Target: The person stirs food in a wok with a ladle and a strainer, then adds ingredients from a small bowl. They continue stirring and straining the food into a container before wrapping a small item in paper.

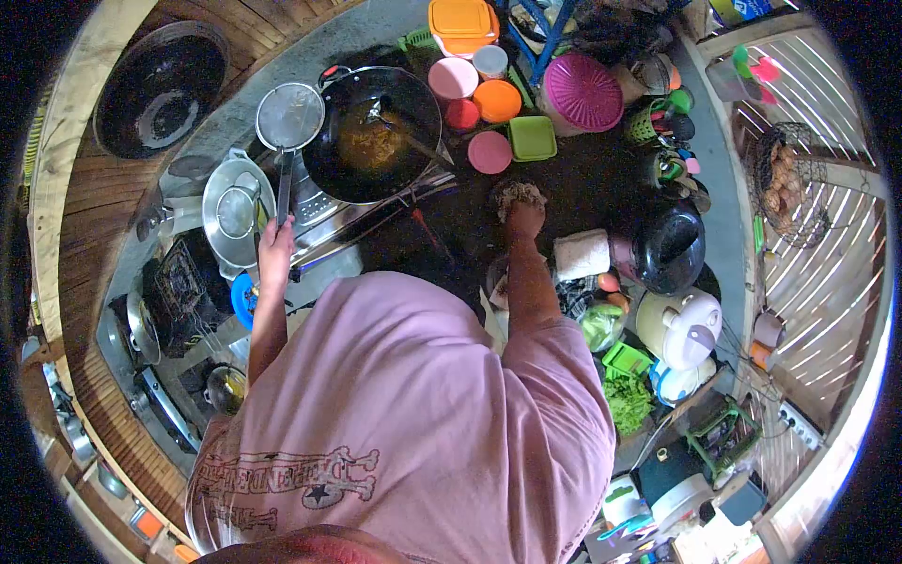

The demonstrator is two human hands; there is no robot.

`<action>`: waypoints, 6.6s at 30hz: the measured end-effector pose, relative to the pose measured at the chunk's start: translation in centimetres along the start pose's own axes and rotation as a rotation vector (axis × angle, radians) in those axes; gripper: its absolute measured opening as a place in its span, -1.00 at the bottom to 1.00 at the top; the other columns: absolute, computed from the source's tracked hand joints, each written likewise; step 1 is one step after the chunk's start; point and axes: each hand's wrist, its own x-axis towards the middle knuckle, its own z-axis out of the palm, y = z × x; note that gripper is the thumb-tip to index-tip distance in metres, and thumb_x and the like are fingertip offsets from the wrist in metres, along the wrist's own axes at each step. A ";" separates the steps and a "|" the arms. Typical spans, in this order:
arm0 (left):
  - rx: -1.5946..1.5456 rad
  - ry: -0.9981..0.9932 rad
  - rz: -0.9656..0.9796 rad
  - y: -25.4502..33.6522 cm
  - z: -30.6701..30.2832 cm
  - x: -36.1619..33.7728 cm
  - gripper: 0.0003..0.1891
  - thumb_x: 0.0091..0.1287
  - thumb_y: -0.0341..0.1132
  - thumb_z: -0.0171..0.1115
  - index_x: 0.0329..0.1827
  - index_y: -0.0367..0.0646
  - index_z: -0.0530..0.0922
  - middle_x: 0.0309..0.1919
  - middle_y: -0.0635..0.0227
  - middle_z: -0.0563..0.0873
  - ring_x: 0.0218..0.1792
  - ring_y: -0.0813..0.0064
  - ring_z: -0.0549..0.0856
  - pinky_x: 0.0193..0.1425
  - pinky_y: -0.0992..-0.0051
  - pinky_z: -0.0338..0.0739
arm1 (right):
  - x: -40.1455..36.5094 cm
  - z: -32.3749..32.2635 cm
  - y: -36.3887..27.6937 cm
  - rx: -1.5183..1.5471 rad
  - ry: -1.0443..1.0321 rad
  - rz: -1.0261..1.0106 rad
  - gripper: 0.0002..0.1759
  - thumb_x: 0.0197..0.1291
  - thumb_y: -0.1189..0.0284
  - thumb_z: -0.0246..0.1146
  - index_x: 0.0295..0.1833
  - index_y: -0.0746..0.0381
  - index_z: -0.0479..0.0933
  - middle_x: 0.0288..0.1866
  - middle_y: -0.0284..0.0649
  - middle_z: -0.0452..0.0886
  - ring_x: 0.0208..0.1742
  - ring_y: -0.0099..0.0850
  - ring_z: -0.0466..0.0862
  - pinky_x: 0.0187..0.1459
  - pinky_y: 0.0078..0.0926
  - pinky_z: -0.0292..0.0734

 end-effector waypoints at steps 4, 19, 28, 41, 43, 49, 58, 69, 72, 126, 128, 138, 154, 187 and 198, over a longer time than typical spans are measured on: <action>-0.065 0.010 -0.021 0.6 0.6 -0.2 -0.79 0.54 -0.22 0.14 -0.06 -0.18 0.60 -0.53 0.58 0.47 -0.52 0.73 0.40 -0.46 0.60 0.26 | -0.1 -0.8 0.3 -0.009 -0.002 0.035 -0.77 0.27 0.20 0.19 -0.14 -0.02 0.74 -0.11 -0.20 0.75 0.01 -0.15 0.73 0.00 -0.02 0.65; -0.001 -0.008 -0.011 0.8 2.3 1.3 -0.77 0.53 -0.18 0.14 -0.08 -0.17 0.59 -0.56 0.59 0.45 -0.56 0.73 0.40 -0.52 0.59 0.25 | -1.2 -0.7 1.1 0.035 0.023 -0.016 -0.78 0.16 0.21 0.27 -0.10 -0.10 0.72 -0.11 -0.28 0.75 0.08 -0.18 0.69 -0.03 -0.07 0.62; -0.026 -0.016 0.001 1.8 2.6 1.0 -0.75 0.54 -0.15 0.15 -0.07 -0.16 0.59 -0.52 0.57 0.47 -0.55 0.73 0.40 -0.51 0.59 0.24 | -1.1 -0.7 2.0 -0.001 0.063 -0.084 -0.83 0.19 0.27 0.22 -0.32 0.03 0.70 -0.26 -0.21 0.75 -0.12 -0.15 0.75 -0.20 -0.04 0.67; -0.063 -0.029 -0.010 1.0 2.5 1.2 -0.78 0.54 -0.18 0.15 -0.15 -0.15 0.58 -0.56 0.59 0.44 -0.57 0.74 0.37 -0.51 0.60 0.22 | -2.0 -1.9 1.7 0.240 0.090 0.070 -0.79 0.17 0.21 0.27 -0.23 0.04 0.75 -0.18 -0.11 0.74 -0.08 -0.03 0.71 -0.06 -0.02 0.66; -0.028 -0.019 -0.004 1.0 2.6 1.2 -0.80 0.54 -0.20 0.15 -0.11 -0.15 0.59 -0.54 0.60 0.45 -0.55 0.75 0.37 -0.50 0.61 0.21 | -2.0 -2.3 0.9 0.145 0.112 0.012 -0.79 0.16 0.22 0.27 -0.20 0.01 0.75 -0.08 -0.16 0.74 0.06 -0.08 0.69 0.01 -0.01 0.63; 0.017 -0.030 0.025 1.9 2.8 0.4 -0.80 0.54 -0.22 0.14 -0.03 -0.15 0.60 -0.53 0.61 0.45 -0.54 0.76 0.37 -0.49 0.61 0.21 | -1.4 -3.3 -0.1 -0.047 0.008 -0.075 -0.78 0.19 0.26 0.19 -0.19 -0.01 0.74 -0.07 -0.26 0.71 0.19 -0.14 0.60 0.00 -0.01 0.59; -0.009 -0.005 0.013 0.8 2.6 0.1 -0.80 0.53 -0.22 0.15 -0.01 -0.15 0.61 -0.56 0.62 0.43 -0.56 0.76 0.36 -0.52 0.62 0.20 | -0.6 -2.4 1.4 0.037 0.027 0.027 -0.76 0.23 0.28 0.16 -0.18 0.03 0.74 -0.07 -0.22 0.75 0.00 -0.13 0.72 -0.05 -0.07 0.65; -0.071 -0.017 -0.004 0.1 3.0 0.4 -0.80 0.53 -0.25 0.14 0.00 -0.17 0.61 -0.55 0.59 0.45 -0.55 0.75 0.38 -0.51 0.62 0.24 | -2.8 -3.7 4.5 1.593 -0.314 0.640 -0.85 0.30 0.37 0.38 -0.10 0.20 0.68 -0.23 -0.42 0.70 -0.24 -0.50 0.65 -0.25 -0.40 0.53; -0.059 -0.013 0.014 -0.1 3.1 0.6 -0.79 0.52 -0.25 0.14 0.01 -0.18 0.61 -0.54 0.57 0.47 -0.53 0.73 0.40 -0.47 0.60 0.26 | -3.2 -4.6 5.0 1.842 -0.284 0.655 -0.77 0.25 0.44 0.38 0.02 0.19 0.69 -0.21 -0.33 0.74 -0.26 -0.47 0.67 -0.30 -0.51 0.47; 0.159 0.157 0.182 -0.7 1.2 -1.0 -0.67 0.50 -0.13 0.13 -0.04 -0.28 0.55 -0.29 -0.14 0.66 -0.18 -0.19 0.67 -0.11 0.07 0.49 | -1.5 -24.9 -13.6 0.212 0.015 -0.424 -0.39 0.08 0.41 0.43 0.27 0.21 0.44 0.09 0.11 0.63 0.13 0.09 0.65 0.07 -0.03 0.58; 0.160 0.149 0.166 0.2 1.1 -1.3 -0.67 0.50 -0.13 0.13 -0.03 -0.27 0.56 -0.30 -0.12 0.66 -0.17 -0.19 0.66 -0.11 0.08 0.49 | -1.2 -24.6 -14.4 0.205 -0.022 -0.376 -0.47 0.14 0.42 0.36 0.24 0.24 0.46 0.08 0.13 0.64 0.11 0.09 0.66 0.06 -0.02 0.59; 0.116 0.160 0.202 -0.8 1.4 -1.1 -0.69 0.49 -0.16 0.16 -0.14 -0.30 0.50 -0.38 -0.10 0.62 -0.31 -0.15 0.63 -0.21 0.13 0.47 | -2.6 -24.4 -15.9 0.286 0.158 -0.652 -0.58 0.40 0.46 0.01 0.27 0.38 0.52 0.08 0.23 0.63 0.09 0.12 0.67 0.11 0.00 0.56; 0.048 0.130 0.153 -0.6 1.0 -1.4 -0.68 0.50 -0.15 0.14 0.00 -0.28 0.55 -0.49 -0.04 0.60 -0.43 0.05 0.66 -0.28 0.17 0.46 | -8.1 -29.6 -13.9 0.284 0.153 -0.733 -0.62 0.38 0.44 0.04 0.24 0.27 0.53 -0.04 0.07 0.62 -0.03 0.04 0.67 0.02 -0.08 0.61; 0.041 0.172 0.190 -1.3 0.4 -2.9 -0.68 0.49 -0.18 0.14 0.04 -0.31 0.55 -0.31 -0.11 0.67 -0.21 -0.12 0.68 -0.10 0.15 0.51 | -2.0 -29.1 -18.8 0.165 0.370 -0.697 -0.65 0.24 0.48 0.18 0.13 0.31 0.61 -0.13 0.03 0.69 -0.15 -0.03 0.72 -0.12 -0.12 0.63; 0.035 0.151 0.115 -1.3 0.2 -3.0 -0.71 0.49 -0.18 0.16 -0.08 -0.30 0.54 -0.44 0.00 0.62 -0.38 0.11 0.62 -0.22 0.21 0.47 | -5.4 -30.4 -20.2 0.166 0.289 -0.793 -0.64 0.28 0.46 0.14 0.16 0.30 0.58 -0.13 0.01 0.68 -0.22 -0.04 0.72 -0.23 -0.12 0.63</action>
